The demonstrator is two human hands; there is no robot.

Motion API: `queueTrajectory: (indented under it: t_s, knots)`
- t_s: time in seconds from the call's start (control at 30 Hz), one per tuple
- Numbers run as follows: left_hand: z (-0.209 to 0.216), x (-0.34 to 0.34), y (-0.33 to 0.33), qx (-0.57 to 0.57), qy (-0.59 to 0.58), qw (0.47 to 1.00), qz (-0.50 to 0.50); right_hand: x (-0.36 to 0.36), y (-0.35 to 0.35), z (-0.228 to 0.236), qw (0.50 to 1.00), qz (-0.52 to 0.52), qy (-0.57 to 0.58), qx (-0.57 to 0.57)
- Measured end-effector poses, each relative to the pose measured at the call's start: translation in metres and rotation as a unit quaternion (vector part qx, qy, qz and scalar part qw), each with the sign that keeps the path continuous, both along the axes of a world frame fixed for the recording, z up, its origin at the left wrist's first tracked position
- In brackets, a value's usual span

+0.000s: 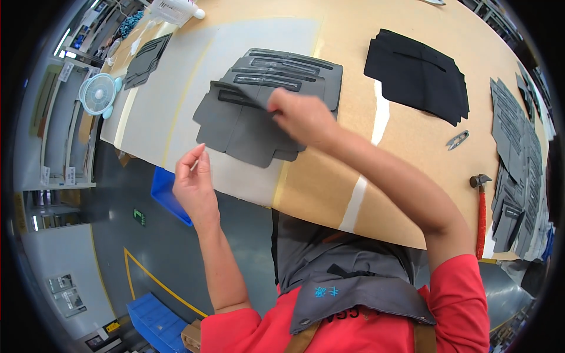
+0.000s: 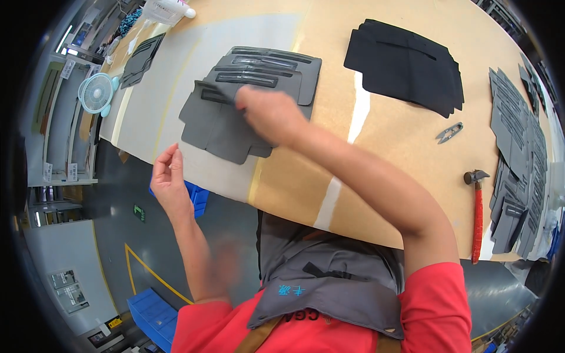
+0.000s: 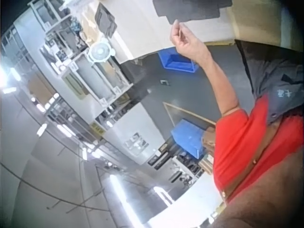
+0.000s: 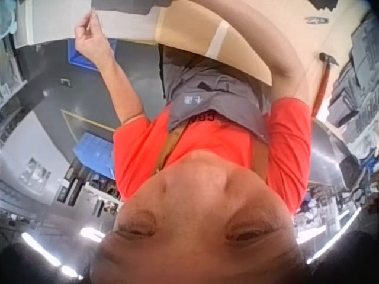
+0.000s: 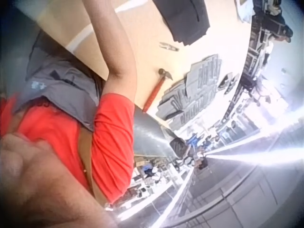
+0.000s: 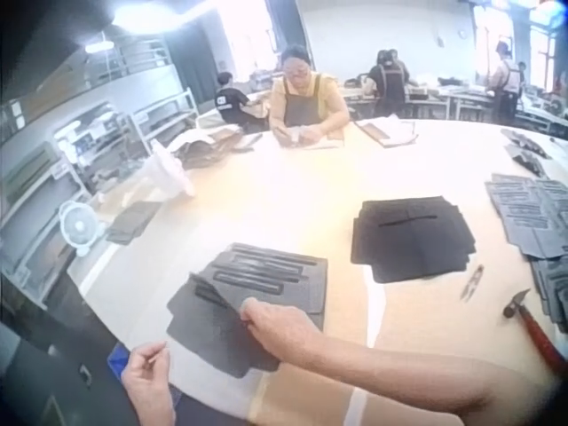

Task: Manually assembling and reinforcing leather components by inserting strips and using a hammer.

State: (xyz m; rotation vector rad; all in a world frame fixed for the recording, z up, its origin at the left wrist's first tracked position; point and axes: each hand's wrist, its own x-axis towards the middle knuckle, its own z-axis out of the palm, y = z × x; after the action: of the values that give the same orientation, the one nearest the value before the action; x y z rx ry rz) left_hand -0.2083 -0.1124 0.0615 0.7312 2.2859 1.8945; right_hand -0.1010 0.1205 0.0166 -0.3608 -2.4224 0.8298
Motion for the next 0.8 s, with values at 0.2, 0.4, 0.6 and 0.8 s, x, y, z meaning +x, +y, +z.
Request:
queueTrajectory:
  t_s: [0.2, 0.4, 0.6, 0.8]
  knots:
    - [0.025, 0.036, 0.010, -0.067, 0.206, 0.976, -0.034, 0.160, -0.003, 0.057, 0.915, -0.079, 0.050, -0.392]
    - [-0.039, 0.124, 0.081, -0.105, 0.288, 0.876, -0.373, 0.351, 0.022, 0.025, 0.844, -0.240, -0.145, -0.457]
    - [-0.065, 0.157, 0.089, -0.153, 0.345, 0.814, -0.441, 0.313, 0.022, 0.042, 0.901, -0.196, -0.291, -0.257]
    - [-0.060, 0.172, 0.103, -0.192, 0.355, 0.791, -0.460, 0.248, 0.026, 0.010, 0.940, -0.157, -0.188, -0.237]
